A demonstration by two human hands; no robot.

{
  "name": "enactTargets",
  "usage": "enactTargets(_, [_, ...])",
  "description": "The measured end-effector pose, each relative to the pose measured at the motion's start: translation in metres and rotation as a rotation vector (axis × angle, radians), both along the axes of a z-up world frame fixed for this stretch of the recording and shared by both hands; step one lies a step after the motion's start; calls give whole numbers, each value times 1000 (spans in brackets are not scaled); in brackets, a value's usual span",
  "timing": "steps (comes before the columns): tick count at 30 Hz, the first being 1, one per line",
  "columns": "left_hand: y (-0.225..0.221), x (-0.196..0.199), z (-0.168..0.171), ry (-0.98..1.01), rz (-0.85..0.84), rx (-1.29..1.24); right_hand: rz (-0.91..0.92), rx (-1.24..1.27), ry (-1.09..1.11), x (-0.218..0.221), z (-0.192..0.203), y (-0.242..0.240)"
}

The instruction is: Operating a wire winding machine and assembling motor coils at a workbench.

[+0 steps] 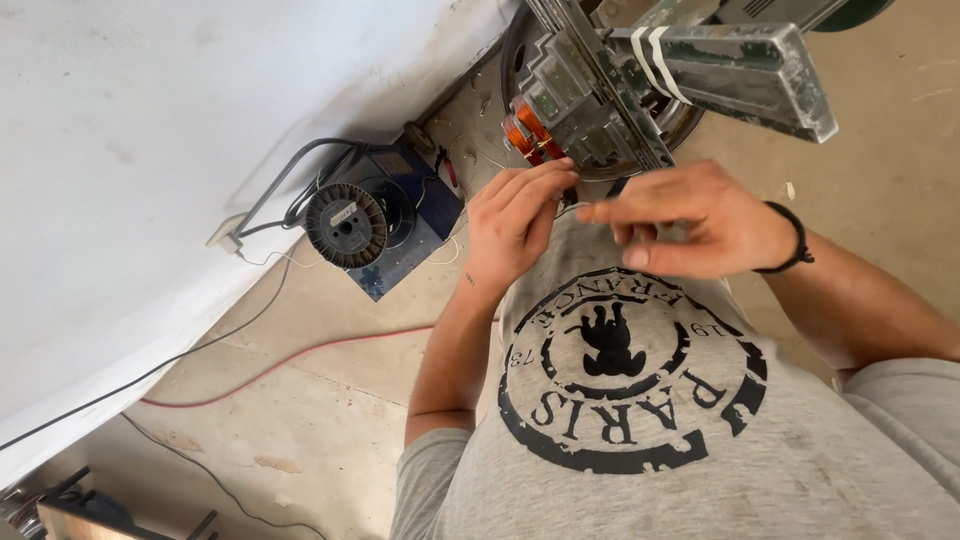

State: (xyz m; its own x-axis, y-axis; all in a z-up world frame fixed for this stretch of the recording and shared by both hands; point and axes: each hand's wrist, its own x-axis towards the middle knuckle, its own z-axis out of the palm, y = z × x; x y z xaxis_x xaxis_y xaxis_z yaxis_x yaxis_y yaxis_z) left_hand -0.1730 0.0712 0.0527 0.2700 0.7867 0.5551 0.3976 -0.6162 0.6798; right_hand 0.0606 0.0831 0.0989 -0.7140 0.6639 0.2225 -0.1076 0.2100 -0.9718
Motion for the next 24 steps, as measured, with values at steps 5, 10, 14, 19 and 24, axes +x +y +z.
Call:
enactTargets(5, [4, -4, -10, -4, 5, -8, -289, 569, -607, 4, -5, 13])
enactTargets(10, [14, -6, -13, -55, 4, 9, -42, 157, -462, -13, -5, 8])
enactTargets(14, [23, -4, 0, -41, 68, -16, -113, -61, -128, -25, -23, 22])
enactTargets(19, [23, -11, -14, -4, 85, 9, -368, 366, -600, -37, -4, 13])
enactTargets(24, [25, -12, -24, 21, 124, -9, -486, 422, -791, -42, -26, 6])
